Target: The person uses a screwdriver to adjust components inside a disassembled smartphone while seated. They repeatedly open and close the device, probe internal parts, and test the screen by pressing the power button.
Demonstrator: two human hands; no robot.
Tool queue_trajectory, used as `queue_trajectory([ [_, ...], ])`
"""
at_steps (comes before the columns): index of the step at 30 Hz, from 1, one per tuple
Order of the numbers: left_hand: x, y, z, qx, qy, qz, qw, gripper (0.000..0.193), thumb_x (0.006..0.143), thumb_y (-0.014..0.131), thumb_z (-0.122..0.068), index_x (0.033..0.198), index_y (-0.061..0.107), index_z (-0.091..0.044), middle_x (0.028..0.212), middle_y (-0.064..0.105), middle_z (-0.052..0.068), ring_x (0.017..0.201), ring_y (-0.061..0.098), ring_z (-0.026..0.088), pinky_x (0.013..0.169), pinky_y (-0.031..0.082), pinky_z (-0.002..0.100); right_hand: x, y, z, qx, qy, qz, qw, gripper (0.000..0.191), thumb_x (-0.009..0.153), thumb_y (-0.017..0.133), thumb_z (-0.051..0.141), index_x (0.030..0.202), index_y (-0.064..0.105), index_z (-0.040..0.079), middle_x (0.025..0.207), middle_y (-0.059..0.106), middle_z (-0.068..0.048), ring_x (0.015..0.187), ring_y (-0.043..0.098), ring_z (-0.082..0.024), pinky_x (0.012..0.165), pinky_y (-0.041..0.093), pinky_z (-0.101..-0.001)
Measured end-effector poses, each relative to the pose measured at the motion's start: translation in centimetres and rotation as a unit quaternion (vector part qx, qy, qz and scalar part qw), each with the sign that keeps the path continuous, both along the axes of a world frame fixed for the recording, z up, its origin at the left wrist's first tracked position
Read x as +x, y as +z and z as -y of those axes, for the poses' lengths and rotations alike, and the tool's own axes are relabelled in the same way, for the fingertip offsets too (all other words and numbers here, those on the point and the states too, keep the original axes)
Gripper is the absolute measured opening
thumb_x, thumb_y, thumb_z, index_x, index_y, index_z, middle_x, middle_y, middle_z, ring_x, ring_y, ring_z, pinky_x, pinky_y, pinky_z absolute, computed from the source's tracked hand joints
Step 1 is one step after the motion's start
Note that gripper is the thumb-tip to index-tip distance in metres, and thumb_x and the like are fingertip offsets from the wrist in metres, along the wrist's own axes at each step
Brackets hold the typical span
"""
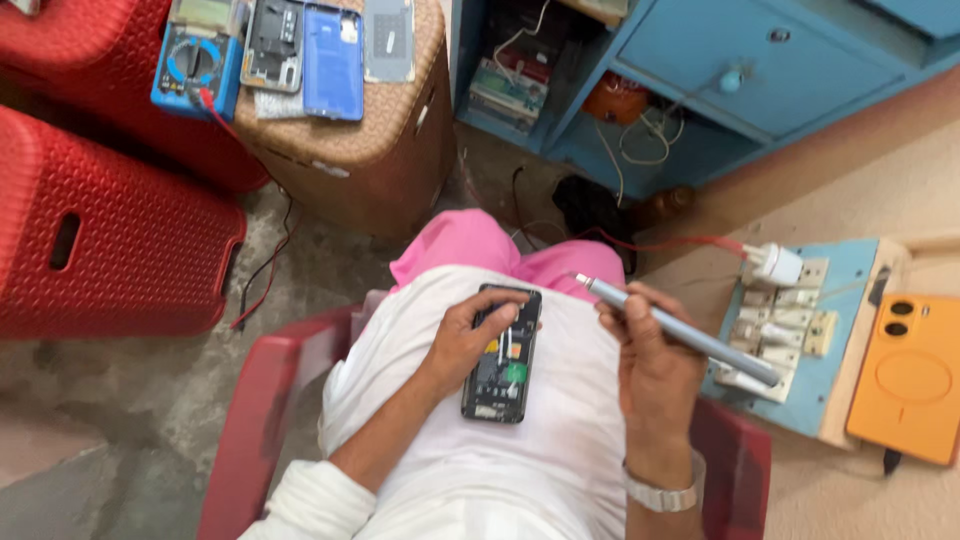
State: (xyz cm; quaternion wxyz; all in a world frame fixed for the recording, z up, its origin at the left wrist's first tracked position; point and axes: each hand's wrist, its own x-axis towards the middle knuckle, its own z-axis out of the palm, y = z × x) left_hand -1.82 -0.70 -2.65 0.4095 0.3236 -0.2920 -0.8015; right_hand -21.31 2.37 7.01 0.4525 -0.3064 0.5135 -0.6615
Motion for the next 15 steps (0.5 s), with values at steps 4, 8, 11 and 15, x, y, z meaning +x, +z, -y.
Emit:
queue_trajectory([
  [4, -0.6, 1.0, -1.0, -0.046, 0.001, 0.012, 0.999, 0.036, 0.097, 0.069, -0.025, 0.125, 0.067, -0.002, 0.108, 0.076, 0.011, 0.100, 0.075, 0.014, 0.084, 0.063, 0.029, -0.2, -2.8, -4.3, 0.009, -0.004, 0.026, 1.000, 0.022, 0.101, 0.067, 0.004, 0.120, 0.066, -0.006, 0.113, 0.072, -0.018, 0.096, 0.075, -0.025, 0.085, 0.064, -0.0322],
  [8, -0.7, 1.3, -2.5, -0.060, -0.004, 0.015, 0.998, 0.035, 0.094, 0.074, -0.022, 0.124, 0.069, -0.003, 0.103, 0.075, 0.007, 0.094, 0.072, 0.011, 0.081, 0.060, 0.025, -0.2, -4.3, -6.7, 0.029, 0.002, 0.024, 0.999, 0.022, 0.099, 0.068, 0.005, 0.119, 0.068, -0.005, 0.115, 0.073, -0.019, 0.097, 0.075, -0.026, 0.085, 0.064, -0.0324],
  [11, -0.6, 1.3, -3.2, -0.051, -0.003, 0.033, 0.998, 0.032, 0.093, 0.076, -0.019, 0.121, 0.071, -0.003, 0.097, 0.073, 0.004, 0.084, 0.067, 0.007, 0.072, 0.057, 0.023, 0.2, -4.9, -7.4, 0.018, 0.015, 0.028, 0.999, 0.022, 0.099, 0.068, 0.005, 0.119, 0.068, -0.005, 0.114, 0.073, -0.019, 0.097, 0.075, -0.026, 0.085, 0.064, -0.0327],
  [15, -0.9, 1.1, -3.1, -0.077, 0.010, 0.043, 0.996, 0.025, 0.094, 0.075, -0.020, 0.113, 0.074, -0.003, 0.095, 0.073, 0.003, 0.083, 0.065, 0.006, 0.069, 0.056, 0.022, 0.7, -4.7, -7.5, 0.014, 0.014, 0.030, 0.999, 0.023, 0.098, 0.068, 0.005, 0.119, 0.068, -0.005, 0.114, 0.073, -0.020, 0.096, 0.075, -0.026, 0.085, 0.064, -0.0325],
])
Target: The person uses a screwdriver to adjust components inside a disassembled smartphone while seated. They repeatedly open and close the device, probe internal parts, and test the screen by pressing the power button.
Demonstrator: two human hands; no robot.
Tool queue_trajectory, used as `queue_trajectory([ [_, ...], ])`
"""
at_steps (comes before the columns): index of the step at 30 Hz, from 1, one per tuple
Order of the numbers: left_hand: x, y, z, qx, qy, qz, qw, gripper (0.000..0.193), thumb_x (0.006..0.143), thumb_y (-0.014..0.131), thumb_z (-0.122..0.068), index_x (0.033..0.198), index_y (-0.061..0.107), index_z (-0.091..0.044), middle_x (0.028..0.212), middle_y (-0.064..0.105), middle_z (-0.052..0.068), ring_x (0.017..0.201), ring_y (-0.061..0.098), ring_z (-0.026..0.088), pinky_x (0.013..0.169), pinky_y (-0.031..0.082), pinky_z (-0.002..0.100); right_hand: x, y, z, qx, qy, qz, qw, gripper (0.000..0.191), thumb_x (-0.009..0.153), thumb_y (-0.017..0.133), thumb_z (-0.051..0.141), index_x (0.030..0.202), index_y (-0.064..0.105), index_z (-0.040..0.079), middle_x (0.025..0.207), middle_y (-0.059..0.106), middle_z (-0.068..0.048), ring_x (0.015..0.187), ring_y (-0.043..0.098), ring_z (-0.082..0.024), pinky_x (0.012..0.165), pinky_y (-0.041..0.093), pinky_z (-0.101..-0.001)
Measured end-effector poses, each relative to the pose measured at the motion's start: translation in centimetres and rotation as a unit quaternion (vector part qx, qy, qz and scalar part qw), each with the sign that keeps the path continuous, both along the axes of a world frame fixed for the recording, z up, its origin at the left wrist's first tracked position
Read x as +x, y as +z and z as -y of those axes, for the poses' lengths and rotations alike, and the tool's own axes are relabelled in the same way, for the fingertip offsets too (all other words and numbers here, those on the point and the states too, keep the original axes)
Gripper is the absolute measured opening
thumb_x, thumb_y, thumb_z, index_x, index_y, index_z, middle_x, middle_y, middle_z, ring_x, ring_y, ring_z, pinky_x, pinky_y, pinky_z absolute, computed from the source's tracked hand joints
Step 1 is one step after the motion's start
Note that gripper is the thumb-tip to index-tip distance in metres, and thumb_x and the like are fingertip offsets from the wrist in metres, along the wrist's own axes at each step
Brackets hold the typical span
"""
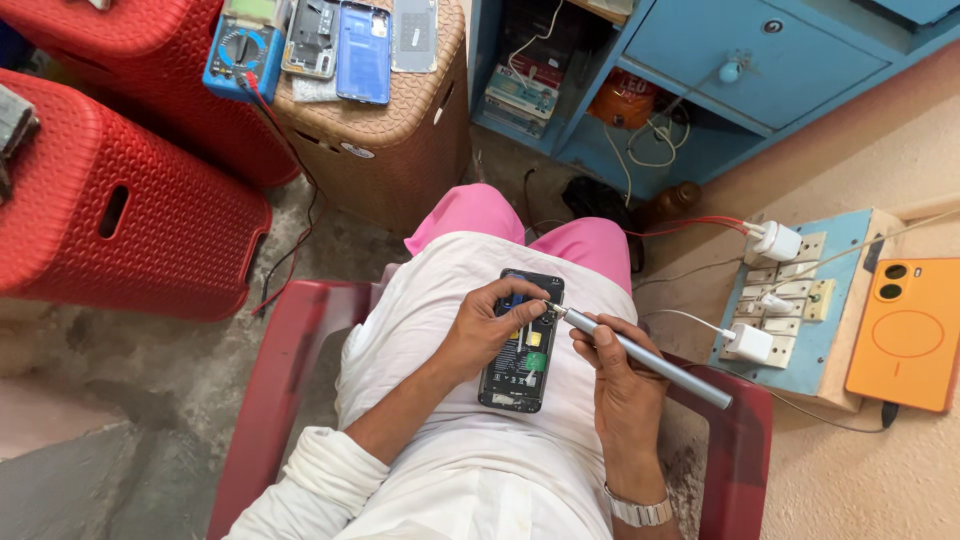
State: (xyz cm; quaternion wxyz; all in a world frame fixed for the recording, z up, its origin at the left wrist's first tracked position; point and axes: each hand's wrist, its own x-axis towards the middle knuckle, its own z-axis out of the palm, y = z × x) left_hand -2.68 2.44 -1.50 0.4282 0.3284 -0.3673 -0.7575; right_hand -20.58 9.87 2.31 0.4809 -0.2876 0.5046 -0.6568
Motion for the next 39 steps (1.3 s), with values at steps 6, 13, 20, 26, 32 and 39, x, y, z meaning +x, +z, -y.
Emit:
queue_trajectory([
  [6, 0.0, -0.5, 0.3, -0.075, -0.003, 0.036, 0.997, 0.023, 0.099, 0.070, -0.024, 0.112, 0.075, -0.005, 0.102, 0.072, 0.002, 0.094, 0.064, 0.007, 0.082, 0.053, 0.023, 0.0, 0.8, 0.2, 0.000, -0.005, -0.020, 1.000, 0.023, 0.098, 0.069, 0.005, 0.118, 0.067, -0.006, 0.114, 0.073, -0.020, 0.096, 0.075, -0.026, 0.085, 0.065, -0.0337],
  [13, 0.2, -0.4, 0.3, -0.149, -0.003, 0.106, 0.983, 0.023, 0.101, 0.067, -0.025, 0.113, 0.075, -0.007, 0.102, 0.069, 0.004, 0.098, 0.063, 0.010, 0.088, 0.051, 0.026, 0.3, 2.3, 0.2, 0.017, 0.001, -0.095, 0.995, 0.022, 0.096, 0.071, 0.006, 0.115, 0.069, -0.006, 0.110, 0.074, -0.019, 0.093, 0.076, -0.024, 0.085, 0.065, -0.0341],
  [20, 0.0, -0.5, 0.4, -0.117, -0.008, 0.110, 0.987, 0.023, 0.100, 0.066, -0.026, 0.112, 0.074, -0.007, 0.103, 0.068, 0.002, 0.095, 0.063, 0.009, 0.084, 0.052, 0.025, 0.6, 3.2, 0.5, 0.029, 0.009, -0.122, 0.992, 0.022, 0.095, 0.072, 0.006, 0.113, 0.070, -0.006, 0.108, 0.075, -0.018, 0.092, 0.076, -0.022, 0.084, 0.066, -0.0332],
  [26, 0.1, -0.6, 0.4, -0.124, -0.008, 0.104, 0.987, 0.022, 0.102, 0.066, -0.024, 0.112, 0.074, -0.007, 0.103, 0.068, 0.002, 0.095, 0.063, 0.008, 0.084, 0.052, 0.024, 0.9, 3.5, 0.5, 0.043, 0.003, -0.132, 0.990, 0.022, 0.094, 0.072, 0.006, 0.112, 0.071, -0.007, 0.106, 0.075, -0.017, 0.091, 0.076, -0.022, 0.083, 0.065, -0.0323],
  [32, 0.7, 0.8, 0.6, -0.111, -0.012, 0.091, 0.990, 0.038, 0.101, 0.067, -0.023, 0.136, 0.063, -0.010, 0.103, 0.068, 0.000, 0.094, 0.062, 0.007, 0.084, 0.053, 0.024, 1.7, 4.4, 0.7, 0.042, -0.006, -0.140, 0.989, 0.021, 0.096, 0.071, 0.005, 0.113, 0.071, -0.007, 0.103, 0.075, -0.017, 0.090, 0.075, -0.020, 0.083, 0.065, -0.0304],
  [39, 0.6, 1.7, 0.3, -0.176, 0.023, 0.167, 0.970, 0.089, 0.099, 0.069, -0.019, 0.167, 0.010, -0.014, 0.100, 0.072, 0.007, 0.090, 0.067, 0.013, 0.085, 0.054, 0.029, 2.9, 6.1, 1.1, 0.021, 0.010, -0.216, 0.976, 0.021, 0.096, 0.072, 0.006, 0.114, 0.072, -0.004, 0.100, 0.076, -0.013, 0.089, 0.075, -0.016, 0.082, 0.064, -0.0263],
])
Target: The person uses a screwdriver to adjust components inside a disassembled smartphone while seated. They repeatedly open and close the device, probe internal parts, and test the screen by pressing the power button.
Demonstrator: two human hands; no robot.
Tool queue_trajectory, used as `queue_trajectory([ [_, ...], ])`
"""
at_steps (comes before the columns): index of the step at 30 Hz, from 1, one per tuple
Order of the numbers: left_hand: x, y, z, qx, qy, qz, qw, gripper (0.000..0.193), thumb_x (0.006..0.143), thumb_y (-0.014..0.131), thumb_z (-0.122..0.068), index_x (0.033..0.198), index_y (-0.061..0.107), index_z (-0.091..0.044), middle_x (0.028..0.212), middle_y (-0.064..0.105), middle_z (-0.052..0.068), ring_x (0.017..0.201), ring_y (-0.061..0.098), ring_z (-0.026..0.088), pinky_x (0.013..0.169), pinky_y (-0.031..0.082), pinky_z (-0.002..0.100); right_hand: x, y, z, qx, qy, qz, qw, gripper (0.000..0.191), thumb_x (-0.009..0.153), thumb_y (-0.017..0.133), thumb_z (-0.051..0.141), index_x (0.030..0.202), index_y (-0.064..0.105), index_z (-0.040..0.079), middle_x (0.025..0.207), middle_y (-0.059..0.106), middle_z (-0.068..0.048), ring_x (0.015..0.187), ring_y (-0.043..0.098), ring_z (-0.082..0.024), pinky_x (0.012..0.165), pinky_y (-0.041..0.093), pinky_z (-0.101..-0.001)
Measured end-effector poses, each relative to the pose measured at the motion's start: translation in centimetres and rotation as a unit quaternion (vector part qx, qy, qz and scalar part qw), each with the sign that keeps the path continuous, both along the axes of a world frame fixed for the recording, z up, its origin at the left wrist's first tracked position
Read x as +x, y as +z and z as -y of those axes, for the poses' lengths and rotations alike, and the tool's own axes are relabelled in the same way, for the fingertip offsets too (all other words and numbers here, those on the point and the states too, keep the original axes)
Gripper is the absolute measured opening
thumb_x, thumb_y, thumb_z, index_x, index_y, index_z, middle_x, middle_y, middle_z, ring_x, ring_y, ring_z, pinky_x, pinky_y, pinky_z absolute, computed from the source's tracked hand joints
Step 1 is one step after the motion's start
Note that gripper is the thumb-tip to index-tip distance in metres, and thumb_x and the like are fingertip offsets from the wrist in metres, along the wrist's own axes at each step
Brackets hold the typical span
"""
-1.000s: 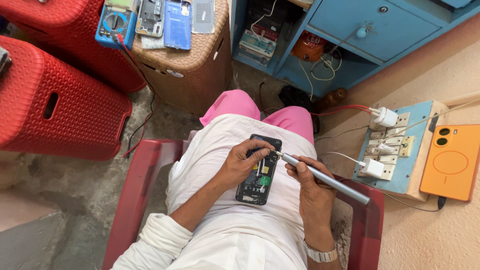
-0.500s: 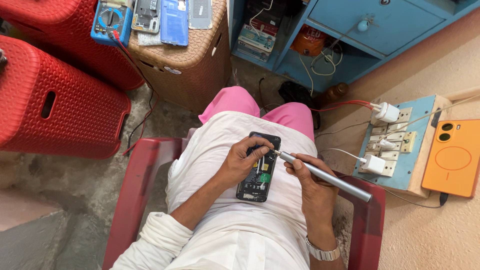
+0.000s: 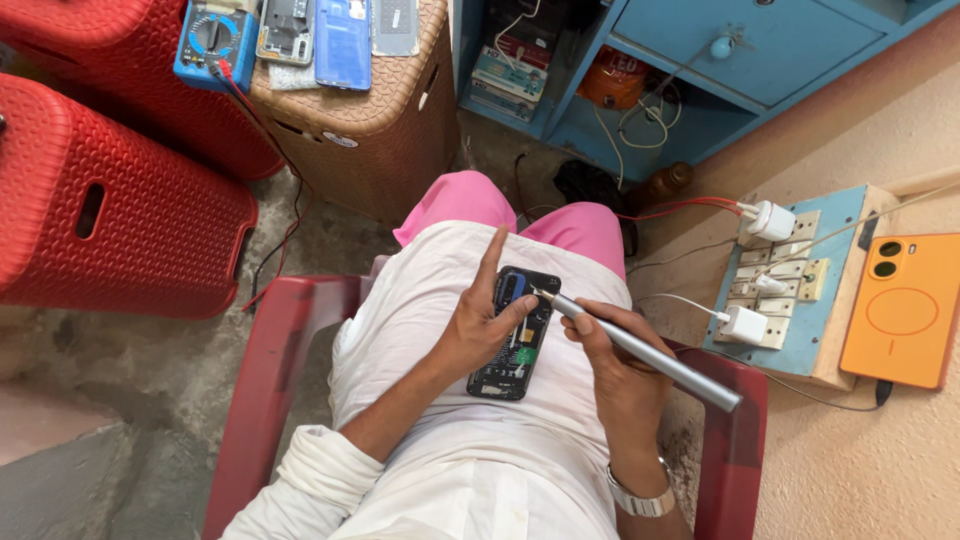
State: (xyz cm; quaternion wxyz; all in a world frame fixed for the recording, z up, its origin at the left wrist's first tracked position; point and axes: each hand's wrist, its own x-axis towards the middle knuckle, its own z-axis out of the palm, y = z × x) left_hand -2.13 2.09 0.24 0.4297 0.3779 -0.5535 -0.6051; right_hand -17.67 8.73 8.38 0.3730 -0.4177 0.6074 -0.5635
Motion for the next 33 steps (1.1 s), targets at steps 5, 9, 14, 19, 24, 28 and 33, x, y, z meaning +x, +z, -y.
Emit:
queue_trajectory([
  [5, -0.3, -0.3, -0.2, -0.001, 0.000, 0.056, 0.998, 0.097, 0.099, 0.067, -0.015, 0.165, -0.004, -0.012, 0.098, 0.072, 0.011, 0.087, 0.072, 0.017, 0.081, 0.058, 0.033, 1.0, 0.4, 1.1, -0.009, 0.033, -0.040, 0.999, 0.021, 0.094, 0.074, 0.005, 0.114, 0.074, -0.002, 0.100, 0.077, -0.011, 0.086, 0.074, -0.012, 0.076, 0.060, -0.0211],
  [9, -0.4, -0.4, -0.4, -0.017, -0.007, 0.065, 0.998, 0.097, 0.099, 0.064, -0.011, 0.164, -0.009, -0.013, 0.103, 0.073, 0.012, 0.090, 0.074, 0.019, 0.083, 0.060, 0.036, 1.3, 0.8, 1.2, -0.024, 0.055, -0.055, 0.997, 0.022, 0.094, 0.076, 0.005, 0.114, 0.074, -0.002, 0.098, 0.077, -0.010, 0.085, 0.072, -0.010, 0.073, 0.058, -0.0190],
  [14, -0.3, -0.3, -0.6, -0.064, -0.008, 0.052, 0.997, 0.097, 0.101, 0.061, -0.006, 0.164, -0.012, -0.013, 0.107, 0.072, 0.014, 0.095, 0.074, 0.020, 0.087, 0.060, 0.036, 1.4, 0.9, 1.1, -0.011, 0.044, -0.105, 0.993, 0.023, 0.090, 0.080, 0.006, 0.112, 0.076, -0.001, 0.096, 0.077, -0.008, 0.078, 0.067, -0.007, 0.064, 0.052, -0.0169],
  [19, -0.4, -0.1, -0.8, -0.061, -0.018, 0.049, 0.997, 0.095, 0.102, 0.059, -0.004, 0.164, -0.013, -0.013, 0.113, 0.071, 0.013, 0.092, 0.073, 0.019, 0.084, 0.061, 0.034, 1.4, 0.7, 1.1, -0.026, 0.052, -0.109, 0.992, 0.023, 0.091, 0.080, 0.007, 0.112, 0.076, 0.000, 0.097, 0.077, -0.007, 0.080, 0.068, -0.006, 0.066, 0.053, -0.0165],
  [24, -0.5, 0.1, -1.1, -0.046, -0.020, 0.070, 0.996, 0.094, 0.102, 0.056, -0.003, 0.164, -0.013, -0.011, 0.094, 0.069, 0.012, 0.077, 0.069, 0.018, 0.074, 0.058, 0.035, 1.3, 0.4, 1.0, -0.054, 0.061, -0.139, 0.987, 0.024, 0.090, 0.080, 0.006, 0.112, 0.075, 0.001, 0.101, 0.077, -0.008, 0.081, 0.067, -0.006, 0.064, 0.052, -0.0169],
  [28, -0.5, 0.2, -1.2, -0.044, -0.026, 0.087, 0.995, 0.092, 0.102, 0.054, -0.003, 0.163, -0.014, -0.010, 0.091, 0.068, 0.011, 0.075, 0.069, 0.018, 0.073, 0.058, 0.036, 1.1, 0.3, 1.0, -0.047, 0.060, -0.159, 0.984, 0.024, 0.088, 0.081, 0.005, 0.112, 0.076, 0.001, 0.100, 0.078, -0.009, 0.077, 0.065, -0.006, 0.059, 0.047, -0.0169],
  [33, -0.5, 0.0, -1.2, -0.070, -0.026, 0.090, 0.993, 0.092, 0.102, 0.054, -0.002, 0.163, -0.014, -0.010, 0.096, 0.068, 0.013, 0.078, 0.070, 0.019, 0.074, 0.059, 0.038, 1.1, 0.0, 0.9, -0.055, 0.065, -0.141, 0.986, 0.024, 0.090, 0.080, 0.005, 0.113, 0.075, 0.001, 0.103, 0.078, -0.009, 0.083, 0.068, -0.006, 0.064, 0.052, -0.0169],
])
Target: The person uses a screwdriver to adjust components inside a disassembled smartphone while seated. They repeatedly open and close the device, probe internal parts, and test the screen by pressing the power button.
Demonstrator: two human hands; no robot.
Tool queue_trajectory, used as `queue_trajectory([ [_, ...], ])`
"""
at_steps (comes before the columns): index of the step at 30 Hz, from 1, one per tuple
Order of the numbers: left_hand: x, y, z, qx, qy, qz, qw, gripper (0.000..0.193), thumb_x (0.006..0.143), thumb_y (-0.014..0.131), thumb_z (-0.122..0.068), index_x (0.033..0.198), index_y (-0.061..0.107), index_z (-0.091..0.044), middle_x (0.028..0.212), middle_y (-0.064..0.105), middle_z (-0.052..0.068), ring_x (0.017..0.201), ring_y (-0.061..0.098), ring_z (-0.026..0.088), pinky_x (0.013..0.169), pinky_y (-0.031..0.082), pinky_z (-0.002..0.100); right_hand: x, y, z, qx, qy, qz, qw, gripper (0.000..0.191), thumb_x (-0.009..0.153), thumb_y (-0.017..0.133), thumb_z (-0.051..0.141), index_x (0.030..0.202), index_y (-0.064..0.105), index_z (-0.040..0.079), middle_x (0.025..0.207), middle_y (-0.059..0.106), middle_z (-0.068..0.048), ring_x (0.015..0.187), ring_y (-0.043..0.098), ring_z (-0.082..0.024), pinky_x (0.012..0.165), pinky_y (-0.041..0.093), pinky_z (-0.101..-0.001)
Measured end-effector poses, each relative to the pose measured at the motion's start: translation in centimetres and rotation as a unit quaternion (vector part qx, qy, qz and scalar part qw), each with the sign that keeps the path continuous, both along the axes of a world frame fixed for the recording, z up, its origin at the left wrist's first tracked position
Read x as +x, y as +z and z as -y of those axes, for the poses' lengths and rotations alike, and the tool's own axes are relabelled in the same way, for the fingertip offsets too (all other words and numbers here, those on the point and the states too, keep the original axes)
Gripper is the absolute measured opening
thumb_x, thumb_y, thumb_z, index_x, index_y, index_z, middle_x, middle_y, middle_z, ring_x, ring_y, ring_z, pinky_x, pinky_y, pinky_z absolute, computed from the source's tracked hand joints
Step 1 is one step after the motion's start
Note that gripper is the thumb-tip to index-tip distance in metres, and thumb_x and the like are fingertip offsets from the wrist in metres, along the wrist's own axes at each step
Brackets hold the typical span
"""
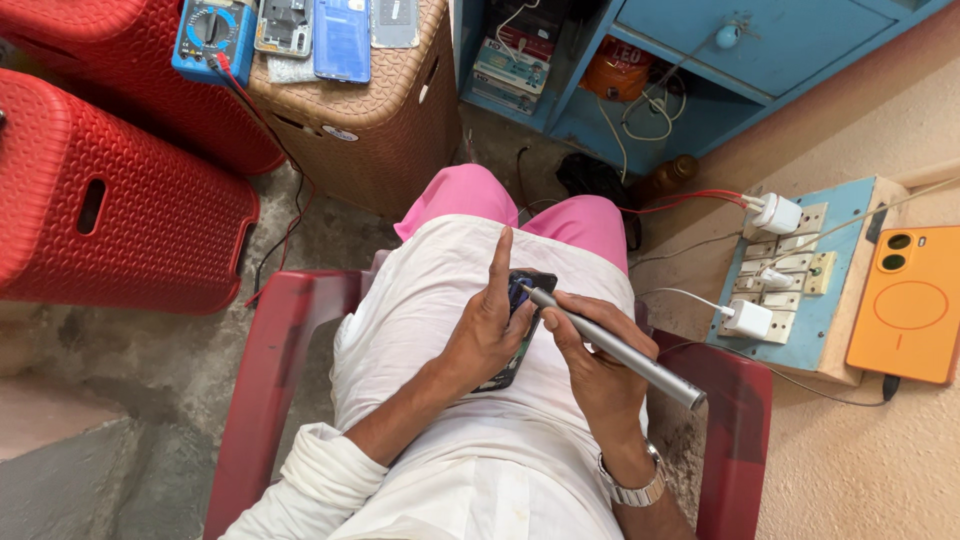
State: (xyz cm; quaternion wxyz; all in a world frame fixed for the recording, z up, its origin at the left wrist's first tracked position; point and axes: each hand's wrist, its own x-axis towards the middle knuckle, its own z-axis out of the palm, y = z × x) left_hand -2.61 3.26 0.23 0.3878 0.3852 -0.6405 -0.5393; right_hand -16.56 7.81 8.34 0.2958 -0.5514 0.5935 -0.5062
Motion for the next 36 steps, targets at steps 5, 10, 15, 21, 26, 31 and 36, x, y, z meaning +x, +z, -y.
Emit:
queue_trajectory([
  [5, 0.31, -0.30, 0.24, -0.024, -0.005, 0.007, 1.000, 0.093, 0.101, 0.055, -0.001, 0.163, -0.014, -0.010, 0.109, 0.069, 0.015, 0.086, 0.073, 0.021, 0.077, 0.061, 0.039, 0.26, -0.31, 0.17, 0.000, -0.003, 0.005, 1.000, 0.024, 0.090, 0.081, 0.007, 0.113, 0.076, 0.001, 0.102, 0.078, -0.009, 0.082, 0.068, -0.006, 0.065, 0.053, -0.0171],
  [10, 0.41, -0.46, 0.23, -0.050, -0.004, 0.011, 0.999, 0.093, 0.101, 0.056, 0.000, 0.164, -0.012, -0.010, 0.116, 0.069, 0.017, 0.091, 0.074, 0.024, 0.082, 0.061, 0.039, 0.32, -0.20, 0.15, 0.013, -0.008, 0.025, 1.000, 0.024, 0.090, 0.080, 0.007, 0.112, 0.075, 0.000, 0.101, 0.078, -0.009, 0.084, 0.070, -0.007, 0.069, 0.057, -0.0182],
  [15, 0.59, -0.48, 0.23, -0.065, 0.000, 0.003, 0.998, 0.094, 0.100, 0.057, 0.001, 0.164, -0.010, -0.011, 0.118, 0.068, 0.017, 0.093, 0.073, 0.024, 0.083, 0.060, 0.040, 0.54, -0.42, 0.23, 0.015, -0.007, 0.044, 0.999, 0.024, 0.090, 0.080, 0.007, 0.113, 0.075, 0.000, 0.103, 0.077, -0.010, 0.085, 0.070, -0.008, 0.071, 0.058, -0.0185],
  [21, 0.63, -0.41, 0.27, -0.051, -0.002, 0.006, 0.999, 0.093, 0.100, 0.057, 0.001, 0.164, -0.010, -0.010, 0.114, 0.068, 0.016, 0.091, 0.073, 0.024, 0.083, 0.060, 0.039, 0.48, -0.62, 0.22, 0.022, -0.009, 0.035, 0.999, 0.025, 0.090, 0.080, 0.007, 0.113, 0.076, 0.000, 0.102, 0.077, -0.009, 0.082, 0.067, -0.007, 0.066, 0.054, -0.0172],
  [26, 0.59, -0.36, 0.27, -0.063, 0.003, -0.003, 0.998, 0.092, 0.100, 0.056, 0.001, 0.164, -0.010, -0.009, 0.120, 0.068, 0.019, 0.095, 0.074, 0.026, 0.085, 0.060, 0.040, 0.58, -0.62, 0.02, 0.016, -0.013, 0.046, 0.999, 0.025, 0.091, 0.079, 0.008, 0.115, 0.075, 0.001, 0.101, 0.077, -0.008, 0.085, 0.069, -0.005, 0.071, 0.056, -0.0169],
  [31, 0.67, -0.30, 0.36, -0.059, 0.003, -0.001, 0.998, 0.092, 0.100, 0.056, 0.002, 0.164, -0.010, -0.008, 0.117, 0.068, 0.018, 0.093, 0.074, 0.025, 0.083, 0.060, 0.040, 0.75, -0.80, 0.13, 0.012, -0.008, 0.045, 0.999, 0.025, 0.091, 0.079, 0.008, 0.114, 0.075, 0.001, 0.100, 0.076, -0.007, 0.083, 0.067, -0.005, 0.068, 0.055, -0.0168],
  [36, 0.86, -0.15, 0.43, -0.049, -0.004, 0.005, 0.999, 0.093, 0.099, 0.056, 0.002, 0.164, -0.010, -0.008, 0.102, 0.069, 0.014, 0.082, 0.071, 0.022, 0.077, 0.059, 0.038, 0.80, -1.01, 0.27, 0.010, -0.007, 0.034, 0.999, 0.025, 0.090, 0.080, 0.008, 0.114, 0.075, 0.001, 0.101, 0.076, -0.007, 0.082, 0.067, -0.005, 0.066, 0.054, -0.0168],
])
